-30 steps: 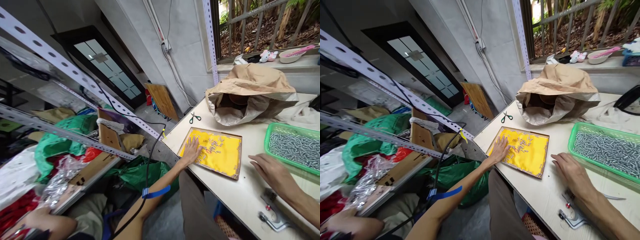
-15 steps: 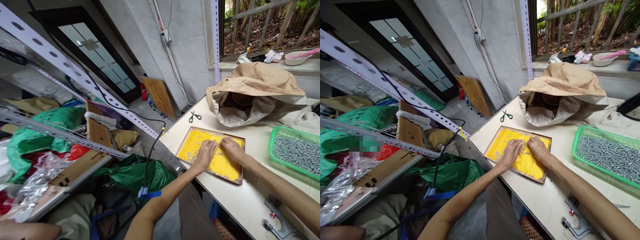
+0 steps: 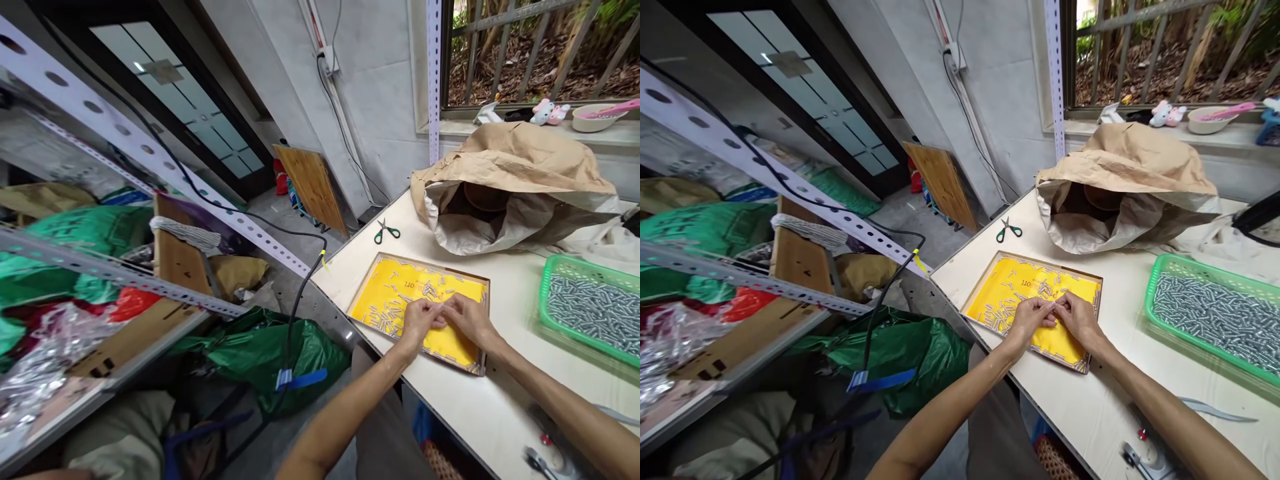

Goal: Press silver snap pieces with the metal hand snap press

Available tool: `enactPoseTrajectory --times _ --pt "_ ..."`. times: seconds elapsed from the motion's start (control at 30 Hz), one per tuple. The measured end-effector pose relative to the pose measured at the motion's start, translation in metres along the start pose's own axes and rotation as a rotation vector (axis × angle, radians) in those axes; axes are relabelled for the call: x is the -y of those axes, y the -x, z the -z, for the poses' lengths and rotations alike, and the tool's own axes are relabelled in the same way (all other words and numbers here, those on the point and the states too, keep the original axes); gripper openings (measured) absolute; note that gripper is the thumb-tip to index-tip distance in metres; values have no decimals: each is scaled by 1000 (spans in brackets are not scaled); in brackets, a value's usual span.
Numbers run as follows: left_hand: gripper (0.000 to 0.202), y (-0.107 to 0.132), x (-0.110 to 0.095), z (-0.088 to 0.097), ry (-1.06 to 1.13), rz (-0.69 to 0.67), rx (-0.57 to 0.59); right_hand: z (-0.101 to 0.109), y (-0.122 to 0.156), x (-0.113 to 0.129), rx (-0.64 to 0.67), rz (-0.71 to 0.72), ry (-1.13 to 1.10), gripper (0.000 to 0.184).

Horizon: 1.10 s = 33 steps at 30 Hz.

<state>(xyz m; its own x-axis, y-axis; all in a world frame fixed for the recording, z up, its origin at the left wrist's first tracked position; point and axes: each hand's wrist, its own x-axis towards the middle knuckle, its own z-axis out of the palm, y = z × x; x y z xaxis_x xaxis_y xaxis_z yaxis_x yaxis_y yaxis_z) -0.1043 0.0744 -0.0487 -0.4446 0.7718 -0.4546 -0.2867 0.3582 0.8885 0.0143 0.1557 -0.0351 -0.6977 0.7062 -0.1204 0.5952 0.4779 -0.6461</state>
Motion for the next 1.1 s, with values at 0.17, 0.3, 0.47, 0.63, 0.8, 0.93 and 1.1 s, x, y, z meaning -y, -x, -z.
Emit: enactPoseTrajectory --times 0.17,0.3,0.47,0.63,0.8,0.93,1.1 --pt "17 0 -2 7 -326 -338 -196 16 -23 7 -72 -21 90 18" --pt "16 -5 -8 12 -398 -379 -193 15 -50 13 -96 -50 134 21" --pt "23 -11 -17 8 -278 -167 -148 9 -62 13 -40 -3 47 20" --pt "18 -8 -27 7 -247 -163 -59 18 -48 7 53 97 -184 24" --pt "14 2 -33 6 -358 -273 -5 22 -29 1 70 124 -305 27" --pt "18 5 -37 9 -361 -158 135 27 -22 -5 70 139 -312 26" --pt "9 1 -32 21 -645 -194 179 40 -20 -9 57 142 -149 26"
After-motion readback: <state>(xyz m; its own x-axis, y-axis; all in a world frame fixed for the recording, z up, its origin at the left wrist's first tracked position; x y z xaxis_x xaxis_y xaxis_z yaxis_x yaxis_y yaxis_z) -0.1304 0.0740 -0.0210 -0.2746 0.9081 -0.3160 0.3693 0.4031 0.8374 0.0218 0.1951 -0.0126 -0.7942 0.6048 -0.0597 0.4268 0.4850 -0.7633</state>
